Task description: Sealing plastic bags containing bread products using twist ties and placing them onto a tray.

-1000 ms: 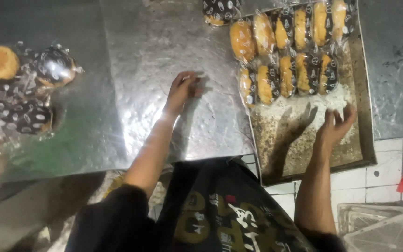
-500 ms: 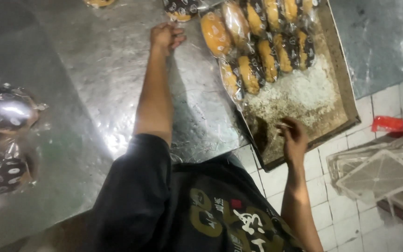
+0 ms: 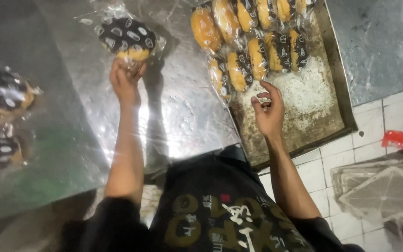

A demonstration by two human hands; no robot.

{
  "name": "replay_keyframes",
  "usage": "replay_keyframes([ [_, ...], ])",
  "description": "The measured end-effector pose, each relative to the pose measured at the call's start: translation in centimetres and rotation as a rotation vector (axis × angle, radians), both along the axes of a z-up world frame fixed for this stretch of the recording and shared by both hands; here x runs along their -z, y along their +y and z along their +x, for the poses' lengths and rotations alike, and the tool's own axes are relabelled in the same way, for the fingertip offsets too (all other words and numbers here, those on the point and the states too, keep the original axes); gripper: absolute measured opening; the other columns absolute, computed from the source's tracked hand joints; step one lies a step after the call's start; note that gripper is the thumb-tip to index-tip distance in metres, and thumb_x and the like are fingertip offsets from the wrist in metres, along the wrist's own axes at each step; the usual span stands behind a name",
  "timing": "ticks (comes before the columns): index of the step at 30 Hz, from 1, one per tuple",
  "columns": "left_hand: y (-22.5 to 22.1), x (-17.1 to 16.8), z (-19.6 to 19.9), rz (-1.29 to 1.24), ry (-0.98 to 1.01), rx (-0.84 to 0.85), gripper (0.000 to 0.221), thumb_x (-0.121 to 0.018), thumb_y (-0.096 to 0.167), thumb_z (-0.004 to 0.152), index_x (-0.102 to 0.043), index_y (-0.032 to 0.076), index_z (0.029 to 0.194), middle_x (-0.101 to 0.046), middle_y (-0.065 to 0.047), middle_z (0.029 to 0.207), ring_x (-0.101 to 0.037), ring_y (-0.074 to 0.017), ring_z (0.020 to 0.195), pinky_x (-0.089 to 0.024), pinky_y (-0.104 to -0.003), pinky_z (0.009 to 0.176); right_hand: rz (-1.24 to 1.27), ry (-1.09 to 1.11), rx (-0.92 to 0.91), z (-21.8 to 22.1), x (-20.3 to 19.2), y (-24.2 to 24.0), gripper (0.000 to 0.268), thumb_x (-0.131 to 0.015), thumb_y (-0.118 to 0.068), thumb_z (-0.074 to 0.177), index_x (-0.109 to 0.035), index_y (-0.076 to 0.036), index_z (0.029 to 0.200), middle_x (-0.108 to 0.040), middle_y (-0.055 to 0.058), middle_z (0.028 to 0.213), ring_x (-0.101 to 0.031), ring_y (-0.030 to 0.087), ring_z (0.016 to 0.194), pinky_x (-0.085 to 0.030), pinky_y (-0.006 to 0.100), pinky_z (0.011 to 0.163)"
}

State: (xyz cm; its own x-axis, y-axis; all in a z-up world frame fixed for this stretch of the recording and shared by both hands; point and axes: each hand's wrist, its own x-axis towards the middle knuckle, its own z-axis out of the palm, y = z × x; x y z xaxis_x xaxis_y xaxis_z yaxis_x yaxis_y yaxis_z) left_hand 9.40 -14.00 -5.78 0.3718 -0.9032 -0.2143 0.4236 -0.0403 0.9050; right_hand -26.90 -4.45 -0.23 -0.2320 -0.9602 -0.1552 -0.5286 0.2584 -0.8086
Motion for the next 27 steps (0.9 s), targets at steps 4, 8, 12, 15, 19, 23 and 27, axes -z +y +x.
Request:
replay_keyframes([
  [4, 7.5, -2.3, -4.2, -0.193, -0.44, -0.022, 0.024, -0.045, 0.006, 0.096, -0.046, 0.014, 0.073, -0.041, 0.0, 0.07, -0.047, -0.0105, 0.065, -0.043, -0.023, 0.064, -0.103, -0.301, -0.157, -1.3, -2.0, 0.4, 0.046, -0.07, -0.001, 0.095, -0.062, -0.01, 0.139, -0.069, 0.014, 0.116, -0.072, 0.023, 0.095, -0.056, 0.037, 0.084],
  [8, 11.7, -5.8, -13.8, -0.163, -0.551, 0.342, 0.023, -0.075, -0.004, 0.078, -0.064, 0.006, 0.096, -0.067, -0.009, 0.079, -0.065, -0.019, 0.077, -0.054, -0.035, 0.085, -0.159, -0.651, -0.517, -3.7, -3.7, 1.0, 0.07, -0.058, -0.039, 0.102, -0.031, -0.01, 0.16, -0.034, 0.018, 0.162, -0.048, 0.037, 0.14, -0.046, 0.049, 0.106],
  [12, 14.1, -8.8, -25.0, -0.429, -0.728, 0.637, 0.025, -0.084, 0.011, 0.071, -0.072, 0.011, 0.092, -0.048, -0.021, 0.152, -0.059, -0.0401, 0.13, -0.049, -0.049, 0.11, -0.196, -0.754, -0.594, -9.1, 0.0, 1.5, 0.096, -0.067, -0.046, 0.095, -0.013, -0.011, 0.166, -0.018, 0.021, 0.168, -0.038, 0.04, 0.145, -0.044, 0.057, 0.11],
  [15, 14.6, -9.8, -28.7, -0.501, -0.673, 0.704, 0.01, -0.071, 0.016, 0.094, -0.074, 0.013, 0.102, -0.044, -0.014, 0.158, -0.048, -0.0352, 0.143, -0.04, -0.048, 0.118, -0.023, -0.893, -0.092, -13.4, 2.0, 1.5, 0.067, -0.079, -0.02, 0.089, -0.047, -0.009, 0.147, -0.059, 0.01, 0.136, -0.069, 0.024, 0.112, -0.061, 0.041, 0.095],
  [19, 16.1, -6.6, -28.2, -0.122, -0.606, 0.64, 0.034, -0.082, 0.006, 0.081, -0.074, 0.018, 0.112, -0.066, -0.006, 0.118, -0.065, -0.0272, 0.11, -0.051, -0.043, 0.099, -0.048, -0.559, 0.106, -17.6, -0.9, -2.0, 0.077, -0.081, -0.037, 0.099, -0.033, -0.009, 0.153, -0.045, 0.022, 0.147, -0.055, 0.039, 0.126, -0.05, 0.048, 0.104],
  [23, 17.5, -5.7, -25.2, 0.077, -0.631, 0.528, 0.03, -0.09, 0.009, 0.073, -0.081, 0.019, 0.1, -0.079, -0.003, 0.083, -0.074, -0.0176, 0.077, -0.057, -0.031, 0.078, -0.008, -0.153, -0.041, -20.9, -1.2, -7.3, 0.091, -0.082, -0.046, 0.111, -0.016, -0.009, 0.162, -0.029, 0.028, 0.164, -0.044, 0.047, 0.146, -0.045, 0.053, 0.119],
  [27, 19.0, -7.4, -23.2, 0.211, -0.674, 0.505, 0.025, -0.086, 0.015, 0.08, -0.081, 0.022, 0.103, -0.08, -0.001, 0.085, -0.072, -0.0163, 0.076, -0.055, -0.028, 0.069, 0.075, -0.123, -0.115, -23.7, 8.3, -13.2, 0.082, -0.084, -0.049, 0.109, -0.029, -0.013, 0.158, -0.05, 0.022, 0.152, -0.067, 0.047, 0.115, -0.065, 0.044, 0.081],
])
